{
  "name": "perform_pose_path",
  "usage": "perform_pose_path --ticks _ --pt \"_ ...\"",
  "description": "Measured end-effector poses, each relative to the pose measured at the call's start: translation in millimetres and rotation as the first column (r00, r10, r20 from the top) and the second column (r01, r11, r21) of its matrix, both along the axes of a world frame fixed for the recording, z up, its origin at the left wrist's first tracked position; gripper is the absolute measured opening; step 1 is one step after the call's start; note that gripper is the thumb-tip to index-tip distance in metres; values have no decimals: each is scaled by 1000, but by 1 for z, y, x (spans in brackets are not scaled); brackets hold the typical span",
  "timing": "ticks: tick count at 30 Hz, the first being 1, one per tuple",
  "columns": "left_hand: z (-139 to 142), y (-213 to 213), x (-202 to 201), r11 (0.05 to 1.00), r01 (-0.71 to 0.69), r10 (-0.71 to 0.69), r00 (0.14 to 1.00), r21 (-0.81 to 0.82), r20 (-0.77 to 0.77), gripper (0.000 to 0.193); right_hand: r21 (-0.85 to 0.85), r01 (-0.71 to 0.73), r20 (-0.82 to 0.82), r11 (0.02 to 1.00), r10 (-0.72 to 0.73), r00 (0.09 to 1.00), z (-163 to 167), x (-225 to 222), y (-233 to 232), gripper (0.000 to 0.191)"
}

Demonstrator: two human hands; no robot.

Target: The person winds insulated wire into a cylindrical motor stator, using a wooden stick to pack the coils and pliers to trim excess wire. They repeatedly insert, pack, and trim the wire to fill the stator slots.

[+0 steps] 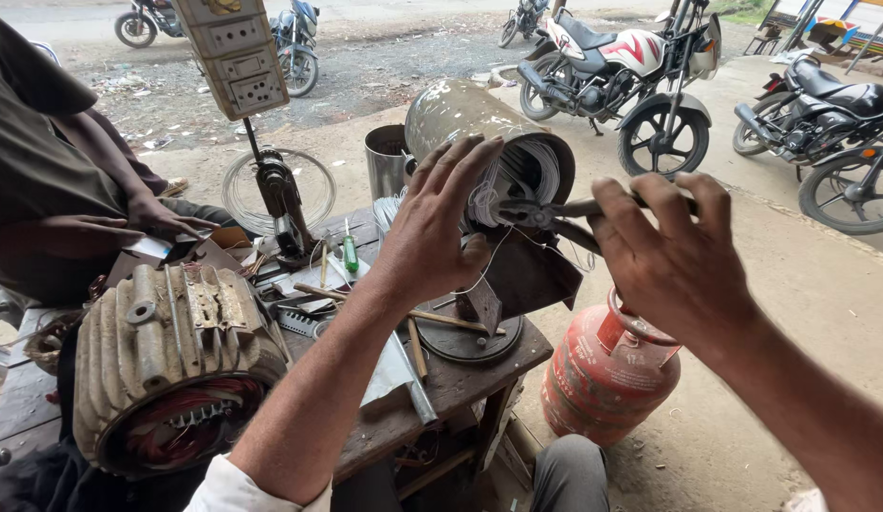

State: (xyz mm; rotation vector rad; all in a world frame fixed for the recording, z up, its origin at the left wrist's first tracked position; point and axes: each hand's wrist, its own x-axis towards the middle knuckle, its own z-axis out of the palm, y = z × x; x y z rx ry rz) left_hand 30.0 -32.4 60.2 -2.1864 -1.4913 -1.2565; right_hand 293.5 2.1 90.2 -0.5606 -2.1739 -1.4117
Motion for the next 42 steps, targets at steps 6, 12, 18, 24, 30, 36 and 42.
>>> perform_pose_path --ticks 6,12,18,24,30,36,42 --pt "12 3 -6 997 79 -77 993 11 -91 108 197 42 130 979 -69 989 13 -9 10 20" --pt "13 29 -1 994 97 -95 995 54 -41 101 180 125 234 976 -166 958 25 -19 13 9" --pt "8 58 -11 998 -52 55 992 36 -112 88 95 110 186 989 -126 974 25 -23 12 5" --pt "7 48 -36 991 128 -125 990 42 -60 90 93 85 147 992 -98 984 22 -34 10 29" --pt "7 41 -24 987 -31 12 993 -159 -116 128 209 84 166 974 -120 979 28 -44 6 29" --pt "-7 48 -11 994 -91 96 993 61 -76 127 121 49 173 991 -70 982 33 -43 5 34" --pt "-8 50 -16 990 -48 61 994 134 -94 127 79 32 172 996 -45 984 33 -40 -4 32"
